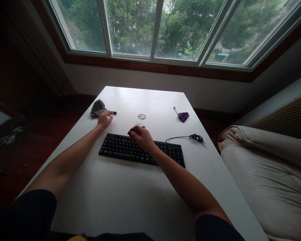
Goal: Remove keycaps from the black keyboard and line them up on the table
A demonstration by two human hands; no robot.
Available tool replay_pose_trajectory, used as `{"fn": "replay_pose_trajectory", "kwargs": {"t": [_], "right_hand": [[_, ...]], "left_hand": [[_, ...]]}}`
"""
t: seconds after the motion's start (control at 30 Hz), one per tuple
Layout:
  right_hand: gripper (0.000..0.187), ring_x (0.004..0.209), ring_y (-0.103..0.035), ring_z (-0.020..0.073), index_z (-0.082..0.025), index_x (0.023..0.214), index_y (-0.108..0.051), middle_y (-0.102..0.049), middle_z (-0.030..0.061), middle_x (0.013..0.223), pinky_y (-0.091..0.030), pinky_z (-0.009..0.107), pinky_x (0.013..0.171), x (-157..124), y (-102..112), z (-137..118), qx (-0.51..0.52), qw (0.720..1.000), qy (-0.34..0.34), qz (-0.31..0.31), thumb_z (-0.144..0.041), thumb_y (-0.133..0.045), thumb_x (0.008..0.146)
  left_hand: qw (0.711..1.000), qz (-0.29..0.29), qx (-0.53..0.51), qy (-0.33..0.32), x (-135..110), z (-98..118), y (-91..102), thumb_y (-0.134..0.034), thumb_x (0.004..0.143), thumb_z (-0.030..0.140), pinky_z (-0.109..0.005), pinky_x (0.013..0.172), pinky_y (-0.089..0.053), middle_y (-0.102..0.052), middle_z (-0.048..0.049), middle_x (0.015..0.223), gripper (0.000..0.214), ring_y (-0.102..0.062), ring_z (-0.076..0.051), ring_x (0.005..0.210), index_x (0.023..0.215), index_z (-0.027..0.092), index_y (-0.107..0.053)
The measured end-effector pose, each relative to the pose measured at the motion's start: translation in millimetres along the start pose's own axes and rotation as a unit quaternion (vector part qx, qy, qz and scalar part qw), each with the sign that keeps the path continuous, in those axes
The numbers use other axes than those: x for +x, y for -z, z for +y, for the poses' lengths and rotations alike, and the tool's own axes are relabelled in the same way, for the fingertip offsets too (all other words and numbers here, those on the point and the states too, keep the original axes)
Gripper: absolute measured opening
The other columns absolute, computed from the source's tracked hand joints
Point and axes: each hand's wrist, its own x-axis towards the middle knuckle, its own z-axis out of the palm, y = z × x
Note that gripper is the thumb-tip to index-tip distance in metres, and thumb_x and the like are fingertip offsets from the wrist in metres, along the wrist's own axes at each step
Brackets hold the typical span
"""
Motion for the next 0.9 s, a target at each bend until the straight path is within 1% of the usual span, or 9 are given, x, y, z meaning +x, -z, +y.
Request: {"fn": "replay_pose_trajectory", "kwargs": {"t": [0.13,0.23,0.3,0.4,0.5,0.63,0.7,0.8,0.9], "right_hand": [[0.019,0.073,-0.072,0.0172,-0.021,0.095,-0.066,-0.073,0.0017,0.078,-0.059,0.032,0.072,34,-15,3,-0.098,0.995,0.033,-0.016,-0.040,-0.065,0.090],[0.012,0.071,-0.071,0.0153,-0.021,0.093,-0.066,-0.072,0.0002,0.074,-0.056,0.029,0.072,55,-27,6,-0.153,0.987,0.043,-0.026,-0.032,-0.063,0.092],[0.011,0.071,-0.070,0.0143,-0.020,0.093,-0.066,-0.072,-0.0005,0.074,-0.054,0.027,0.072,65,-34,7,-0.176,0.983,0.050,-0.033,-0.030,-0.062,0.092],[0.009,0.070,-0.069,0.0136,-0.021,0.092,-0.066,-0.073,-0.0014,0.073,-0.051,0.026,0.072,75,-42,8,-0.208,0.975,0.057,-0.043,-0.029,-0.063,0.092],[0.008,0.068,-0.068,0.0137,-0.020,0.088,-0.065,-0.072,-0.0015,0.071,-0.047,0.024,0.068,81,-47,8,-0.241,0.967,0.054,-0.056,-0.027,-0.063,0.091],[0.008,0.068,-0.066,0.0137,-0.020,0.086,-0.066,-0.073,-0.0011,0.073,-0.042,0.024,0.065,84,-52,8,-0.278,0.954,0.061,-0.096,-0.027,-0.063,0.091],[0.009,0.069,-0.064,0.0143,-0.021,0.088,-0.067,-0.073,-0.0004,0.077,-0.040,0.024,0.065,81,-54,7,-0.308,0.942,0.085,-0.107,-0.029,-0.064,0.091],[0.011,0.072,-0.063,0.0157,-0.022,0.091,-0.069,-0.074,0.0012,0.081,-0.038,0.025,0.066,76,-57,4,-0.349,0.928,0.112,-0.072,-0.032,-0.064,0.092],[0.011,0.072,-0.064,0.0165,-0.022,0.092,-0.069,-0.074,0.0014,0.080,-0.039,0.026,0.066,75,-57,4,-0.349,0.930,0.107,-0.040,-0.032,-0.063,0.093]], "left_hand": [[0.995,-0.065,-0.062,0.033,-19,2,4.1,-0.058,0.089,0.028,-0.035,0.090,-0.052,-0.074,-0.0066,0.106,0.023,-0.066,-0.021,0.091,0.105,0.021,-0.074],[0.984,-0.095,-0.137,0.057,-29,2,6.8,-0.058,0.088,0.034,-0.033,0.086,-0.053,-0.077,-0.0063,0.102,0.027,-0.068,-0.021,0.092,0.106,0.021,-0.074],[0.974,-0.114,-0.185,0.059,-34,4,10.8,-0.058,0.088,0.037,-0.034,0.086,-0.054,-0.077,-0.0068,0.102,0.031,-0.070,-0.022,0.094,0.109,0.020,-0.073],[0.961,-0.162,-0.223,0.032,-40,11,21.4,-0.059,0.088,0.041,-0.036,0.093,-0.053,-0.077,-0.0069,0.104,0.033,-0.070,-0.023,0.101,0.108,0.019,-0.074],[0.943,-0.234,-0.234,-0.024,-44,20,34.1,-0.061,0.088,0.044,-0.037,0.100,-0.049,-0.077,-0.0063,0.106,0.033,-0.068,-0.025,0.105,0.103,0.019,-0.077],[0.917,-0.309,-0.231,-0.099,-45,28,44.2,-0.062,0.088,0.042,-0.035,0.100,-0.048,-0.077,-0.0057,0.100,0.029,-0.066,-0.025,0.105,0.094,0.019,-0.080],[0.910,-0.325,-0.231,-0.111,-45,30,45.1,-0.062,0.087,0.037,-0.034,0.098,-0.048,-0.077,-0.0055,0.097,0.026,-0.066,-0.025,0.103,0.093,0.019,-0.080],[0.909,-0.334,-0.228,-0.098,-46,31,44.6,-0.063,0.084,0.033,-0.033,0.094,-0.049,-0.076,-0.0054,0.096,0.025,-0.066,-0.024,0.100,0.094,0.019,-0.081],[0.914,-0.332,-0.215,-0.090,-47,33,45.4,-0.063,0.084,0.032,-0.034,0.097,-0.047,-0.077,-0.0048,0.096,0.025,-0.064,-0.025,0.103,0.095,0.021,-0.082]]}}
